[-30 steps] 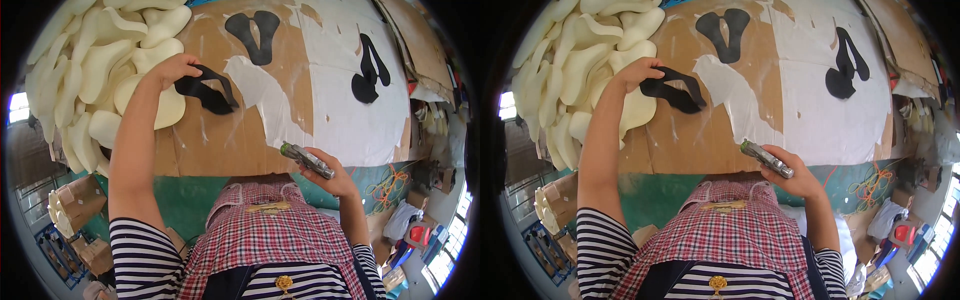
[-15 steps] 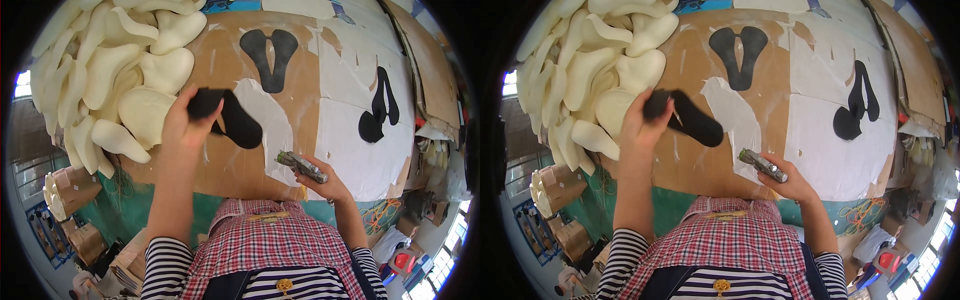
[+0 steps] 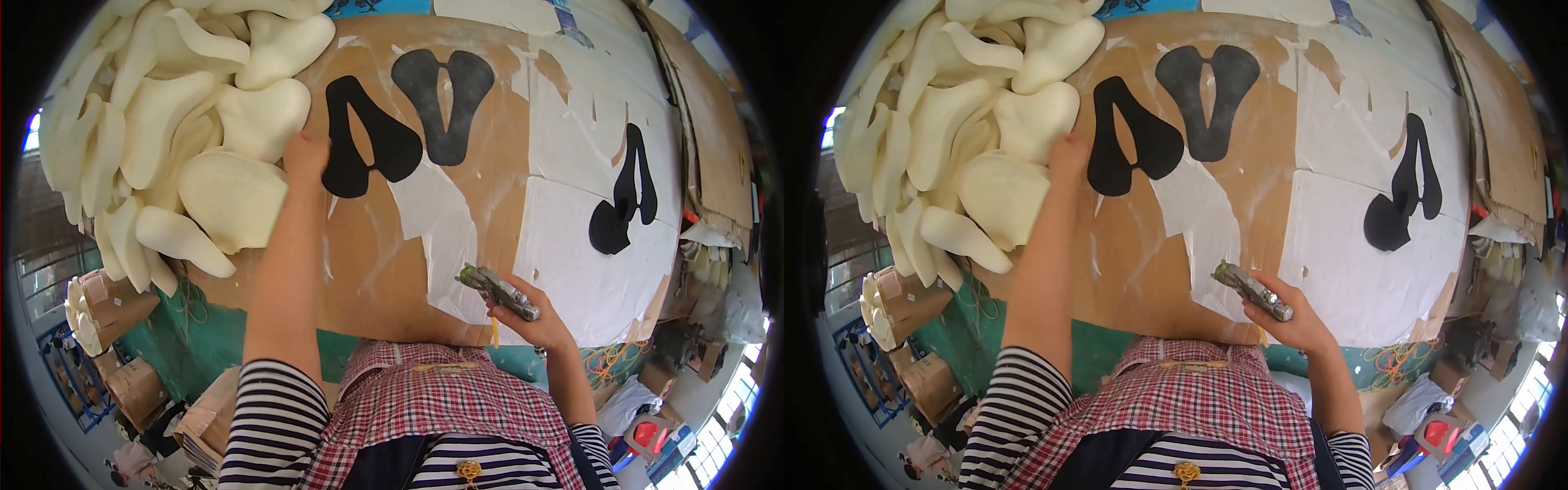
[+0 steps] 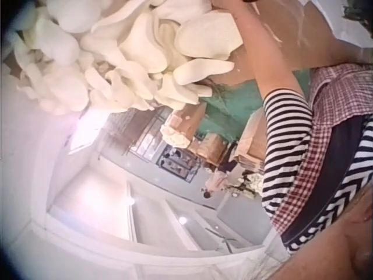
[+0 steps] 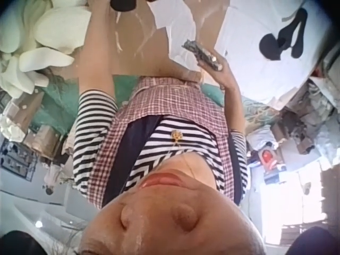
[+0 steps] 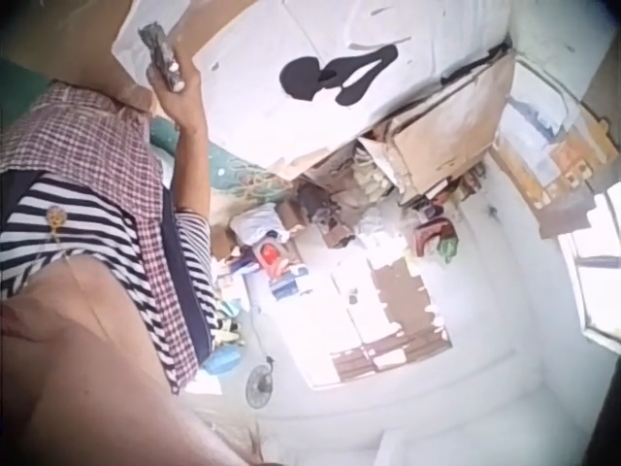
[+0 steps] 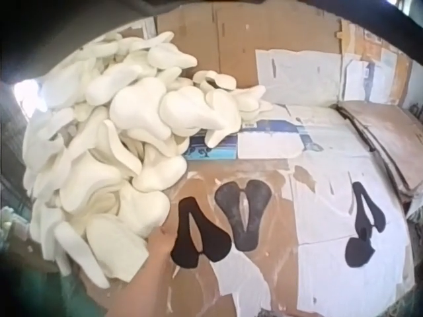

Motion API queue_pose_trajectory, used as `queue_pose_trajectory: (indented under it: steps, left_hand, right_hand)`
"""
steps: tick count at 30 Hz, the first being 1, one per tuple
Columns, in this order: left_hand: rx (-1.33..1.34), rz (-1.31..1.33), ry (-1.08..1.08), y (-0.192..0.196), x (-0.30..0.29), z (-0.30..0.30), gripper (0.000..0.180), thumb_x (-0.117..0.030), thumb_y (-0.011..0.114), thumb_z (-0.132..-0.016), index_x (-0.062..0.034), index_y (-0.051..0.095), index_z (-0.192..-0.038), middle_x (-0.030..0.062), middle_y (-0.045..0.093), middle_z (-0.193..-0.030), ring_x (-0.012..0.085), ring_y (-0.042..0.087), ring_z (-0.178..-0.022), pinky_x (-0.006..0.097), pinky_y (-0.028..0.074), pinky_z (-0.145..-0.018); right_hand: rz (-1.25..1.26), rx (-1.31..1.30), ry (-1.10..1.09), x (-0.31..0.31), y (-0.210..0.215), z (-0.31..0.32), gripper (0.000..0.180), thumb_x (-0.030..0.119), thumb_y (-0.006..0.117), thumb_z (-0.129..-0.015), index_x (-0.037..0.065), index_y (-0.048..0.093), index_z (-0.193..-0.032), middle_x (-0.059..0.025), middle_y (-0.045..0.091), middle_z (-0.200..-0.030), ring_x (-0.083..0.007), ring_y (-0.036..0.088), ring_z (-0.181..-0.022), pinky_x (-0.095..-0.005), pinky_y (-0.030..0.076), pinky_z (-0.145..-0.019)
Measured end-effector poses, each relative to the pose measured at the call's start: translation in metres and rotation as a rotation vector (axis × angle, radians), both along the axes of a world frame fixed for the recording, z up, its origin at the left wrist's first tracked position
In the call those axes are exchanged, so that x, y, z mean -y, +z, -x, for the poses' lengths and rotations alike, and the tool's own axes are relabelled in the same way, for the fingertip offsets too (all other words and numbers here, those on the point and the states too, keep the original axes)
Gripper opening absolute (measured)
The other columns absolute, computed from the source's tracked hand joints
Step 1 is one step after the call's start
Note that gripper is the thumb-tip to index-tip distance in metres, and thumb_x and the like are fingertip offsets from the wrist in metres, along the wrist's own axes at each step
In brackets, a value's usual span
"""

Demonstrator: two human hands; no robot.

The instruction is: Applying glue to shaped material components using a handheld spray gun in a factory setting.

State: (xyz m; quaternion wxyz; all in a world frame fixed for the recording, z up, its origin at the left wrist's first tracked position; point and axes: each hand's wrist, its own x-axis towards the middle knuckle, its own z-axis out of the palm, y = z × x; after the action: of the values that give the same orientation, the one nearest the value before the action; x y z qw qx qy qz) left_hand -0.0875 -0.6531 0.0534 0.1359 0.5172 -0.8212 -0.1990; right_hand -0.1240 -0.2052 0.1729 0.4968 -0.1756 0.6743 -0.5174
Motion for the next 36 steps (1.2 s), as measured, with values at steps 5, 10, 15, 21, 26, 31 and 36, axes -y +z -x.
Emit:
queue_pose_trajectory:
  steps: [5, 10, 15, 21, 26, 31, 36]
  left_hand:
    - [0.273, -0.238, -0.045, 0.009, -0.067, -0.009, 0.024, -0.024, 0.062, -0.073, -0.0023, 0.068, -0.082, 0.0168, 0.068, -0.089, 0.0345, 0.065, -0.084, 0.042, 0.051, -0.074]
    - [0.397, -0.209, -0.069, 0.01, -0.042, -0.021, 0.023, -0.022, 0.063, -0.073, -0.0026, 0.07, -0.084, 0.0174, 0.068, -0.088, 0.0359, 0.065, -0.086, 0.041, 0.052, -0.076]
    - [0.208, -0.086, -0.034, 0.023, -0.064, -0.025, 0.023, -0.018, 0.061, -0.076, 0.0029, 0.069, -0.084, 0.0227, 0.067, -0.089, 0.0371, 0.065, -0.084, 0.043, 0.052, -0.076]
    - [0.411, -0.299, -0.081, 0.035, -0.052, -0.02, 0.024, -0.015, 0.06, -0.083, 0.0022, 0.065, -0.098, 0.0195, 0.064, -0.106, 0.0347, 0.065, -0.093, 0.04, 0.054, -0.077]
    - [0.177, -0.059, -0.207, 0.032, -0.074, -0.028, 0.038, -0.019, 0.058, -0.08, -0.0005, 0.059, -0.113, 0.0211, 0.058, -0.115, 0.0385, 0.056, -0.106, 0.045, 0.047, -0.088]
    - [0.239, -0.009, -0.574, 0.023, -0.124, -0.03, 0.057, -0.032, 0.054, -0.087, -0.0147, 0.038, -0.139, 0.0149, 0.029, -0.146, 0.0404, 0.022, -0.135, 0.057, 0.023, -0.107]
    - [0.296, -0.136, -0.592, 0.022, -0.123, -0.03, 0.062, -0.04, 0.052, -0.089, -0.0193, 0.033, -0.144, 0.0128, 0.02, -0.152, 0.0397, 0.011, -0.14, 0.057, 0.017, -0.111]
  right_hand:
    - [-0.014, -0.088, 0.035, 0.001, 0.012, -0.002, 0.048, 0.006, 0.067, -0.084, 0.002, 0.049, -0.128, -0.0084, 0.066, -0.096, -0.015, 0.062, -0.09, -0.0292, 0.048, -0.082]
    - [0.005, -0.048, 0.013, 0.012, 0.058, -0.005, 0.048, 0.003, 0.066, -0.083, 0.002, 0.049, -0.128, -0.0078, 0.064, -0.098, -0.0144, 0.062, -0.089, -0.0285, 0.048, -0.081]
    - [0.162, -0.134, -0.088, 0.013, 0.107, -0.01, 0.053, 0.004, 0.065, -0.082, -0.001, 0.045, -0.131, -0.0123, 0.062, -0.101, -0.0181, 0.06, -0.091, -0.0329, 0.048, -0.081]
    - [0.319, -0.245, -0.245, 0.032, 0.152, -0.02, 0.064, 0.021, 0.07, -0.082, -0.005, 0.04, -0.133, -0.017, 0.06, -0.102, -0.0226, 0.06, -0.091, -0.0353, 0.047, -0.08]
    - [0.291, -0.269, -0.217, 0.035, 0.153, -0.026, 0.059, 0.016, 0.067, -0.084, -0.005, 0.041, -0.133, -0.0153, 0.061, -0.1, -0.0211, 0.06, -0.091, -0.0345, 0.047, -0.081]
    - [0.221, -0.43, -0.103, 0.045, 0.149, -0.026, 0.05, 0.004, 0.063, -0.084, -0.004, 0.045, -0.13, -0.0104, 0.062, -0.097, -0.0143, 0.06, -0.086, -0.0283, 0.049, -0.076]
    - [0.179, -0.448, -0.179, 0.044, 0.149, -0.027, 0.049, 0.003, 0.062, -0.084, -0.004, 0.045, -0.129, -0.0092, 0.063, -0.093, -0.0132, 0.06, -0.083, -0.0272, 0.049, -0.075]
